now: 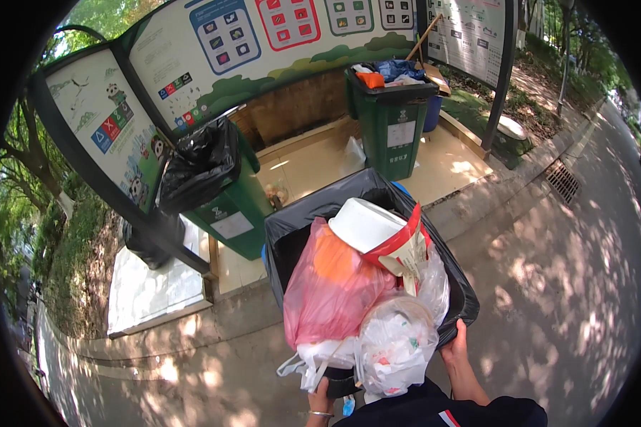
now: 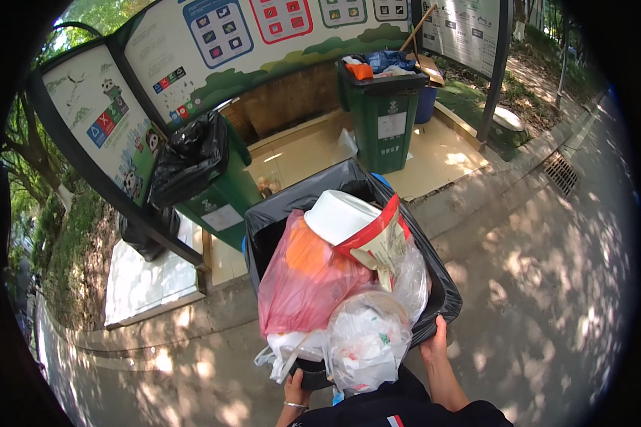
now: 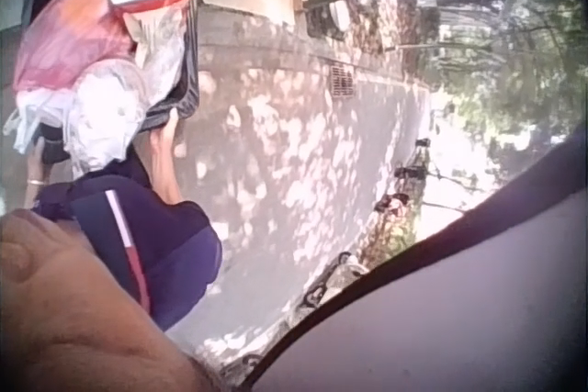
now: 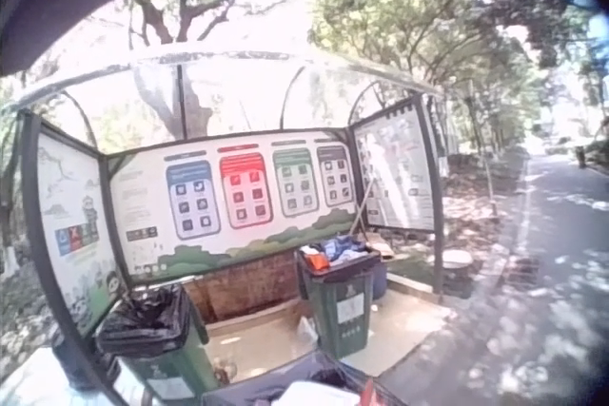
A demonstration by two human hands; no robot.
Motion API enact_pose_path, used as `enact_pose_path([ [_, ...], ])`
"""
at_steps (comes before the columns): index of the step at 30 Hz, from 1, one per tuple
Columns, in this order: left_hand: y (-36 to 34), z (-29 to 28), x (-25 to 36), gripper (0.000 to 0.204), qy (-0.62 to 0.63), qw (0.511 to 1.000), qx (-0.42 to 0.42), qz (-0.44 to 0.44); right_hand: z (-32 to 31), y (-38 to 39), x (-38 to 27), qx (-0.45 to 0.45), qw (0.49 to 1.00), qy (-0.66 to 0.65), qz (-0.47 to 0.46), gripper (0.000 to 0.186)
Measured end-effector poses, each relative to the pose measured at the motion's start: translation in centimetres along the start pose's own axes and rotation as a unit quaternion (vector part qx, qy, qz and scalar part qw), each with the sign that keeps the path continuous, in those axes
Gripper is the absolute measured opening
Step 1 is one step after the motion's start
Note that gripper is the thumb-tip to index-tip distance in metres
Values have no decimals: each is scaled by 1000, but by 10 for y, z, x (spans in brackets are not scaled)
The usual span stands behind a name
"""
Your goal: The person sorts trash into different bins at an outdoor disposal station. They tie a full black trash bag, place it in a bin, and then sort loose items including bottles, cans, and a cardboard box into the appropriate recycling and waste containers.
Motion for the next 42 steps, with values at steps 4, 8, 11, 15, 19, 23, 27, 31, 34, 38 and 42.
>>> enact_pose_path([
  [4,37,-6,9,30,-56,995,24,-80,-29,51,-15,66,998,23,-6,50],
  [8,83,-34,-13,23,-115,984,39,-133,-73,112,-30,104,994,-14,3,45],
  [11,115,-61,-35,34,-104,992,21,-63,-106,146,-29,102,994,-19,-20,41],
  [15,103,-89,-55,38,-78,996,-6,-45,-86,155,-28,67,998,-18,-12,46],
  [19,73,-58,-36,23,-97,994,12,-48,-94,119,-22,67,997,-12,-31,46],
  [23,44,-62,-12,45,-127,992,-3,20,-70,113,-17,26,1000,12,-10,43],
  [27,73,-64,75,70,-312,906,84,275,-85,163,-43,142,927,346,-26,59],
  [31,91,-22,162,76,-372,843,37,386,3,205,-82,-135,709,592,-358,78],
  [34,89,52,189,85,-553,668,-26,497,89,217,-61,-347,589,626,-375,81],
  [38,78,144,156,92,-639,625,-190,406,125,184,-32,-405,432,723,-357,82],
  [42,73,155,137,89,-752,540,-226,304,142,167,-18,-418,316,798,-298,85],
])
Point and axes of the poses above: each hand's wrist, its own y-axis away from the middle knuckle, its own z-axis out of the palm, x = y × z, the point moved 6 cm from there along -y, towards the middle knuckle, and after that the axes turned 13 degrees about -z, right-handed, at the moved point
